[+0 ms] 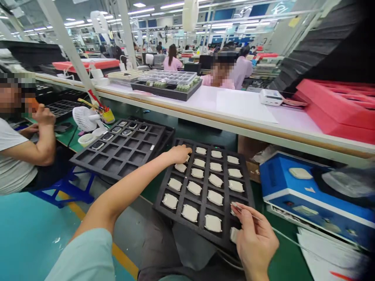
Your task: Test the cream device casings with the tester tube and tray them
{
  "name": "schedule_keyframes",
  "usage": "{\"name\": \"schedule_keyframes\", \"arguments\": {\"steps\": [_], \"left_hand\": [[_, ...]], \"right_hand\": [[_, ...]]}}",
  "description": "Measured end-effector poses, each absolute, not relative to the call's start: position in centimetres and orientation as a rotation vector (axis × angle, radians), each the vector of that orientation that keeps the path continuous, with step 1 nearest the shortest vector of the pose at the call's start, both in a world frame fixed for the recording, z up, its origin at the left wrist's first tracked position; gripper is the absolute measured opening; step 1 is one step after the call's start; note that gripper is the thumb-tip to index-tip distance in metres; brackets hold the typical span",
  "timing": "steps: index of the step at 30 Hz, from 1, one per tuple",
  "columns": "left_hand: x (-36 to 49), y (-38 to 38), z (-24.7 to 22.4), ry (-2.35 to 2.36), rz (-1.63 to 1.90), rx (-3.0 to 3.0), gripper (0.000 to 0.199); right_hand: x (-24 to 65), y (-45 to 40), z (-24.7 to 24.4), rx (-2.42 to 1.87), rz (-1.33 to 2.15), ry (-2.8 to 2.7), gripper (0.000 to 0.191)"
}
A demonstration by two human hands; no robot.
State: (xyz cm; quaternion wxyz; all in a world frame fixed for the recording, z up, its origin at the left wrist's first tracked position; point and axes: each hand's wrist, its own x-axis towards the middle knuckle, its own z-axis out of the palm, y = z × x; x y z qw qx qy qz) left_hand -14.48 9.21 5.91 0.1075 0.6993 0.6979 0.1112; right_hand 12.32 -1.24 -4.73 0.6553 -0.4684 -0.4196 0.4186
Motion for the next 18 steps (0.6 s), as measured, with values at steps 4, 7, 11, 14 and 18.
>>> {"name": "schedule_keyframes", "arguments": {"steps": [4,7,11,14,18], "left_hand": [[-18.2,8.5,6.2,2.127,0.450,2.003,0.029],[-23.9,8.4,8.8,2.320,0.656,1.835,0.030],[-29.6,9.0,11.7,2.471,1.013,1.600,0.031],[-30.1,9.4,12.0,2.451,1.262,1.493,0.030],[-29.0,9.2,12.7,2.344,1.490,1.413,0.038]], "right_hand": [[12.3,-1.1,-4.9,-1.053,0.965,-0.946,0.032],[12.4,-1.2,-5.0,-1.074,0.963,-0.971,0.033],[12.5,-1.2,-5.1,-1.114,0.953,-1.003,0.036],[12.4,-1.0,-5.3,-1.124,0.948,-1.014,0.037],[12.5,-0.9,-5.4,-1.109,0.945,-1.028,0.037]]}}
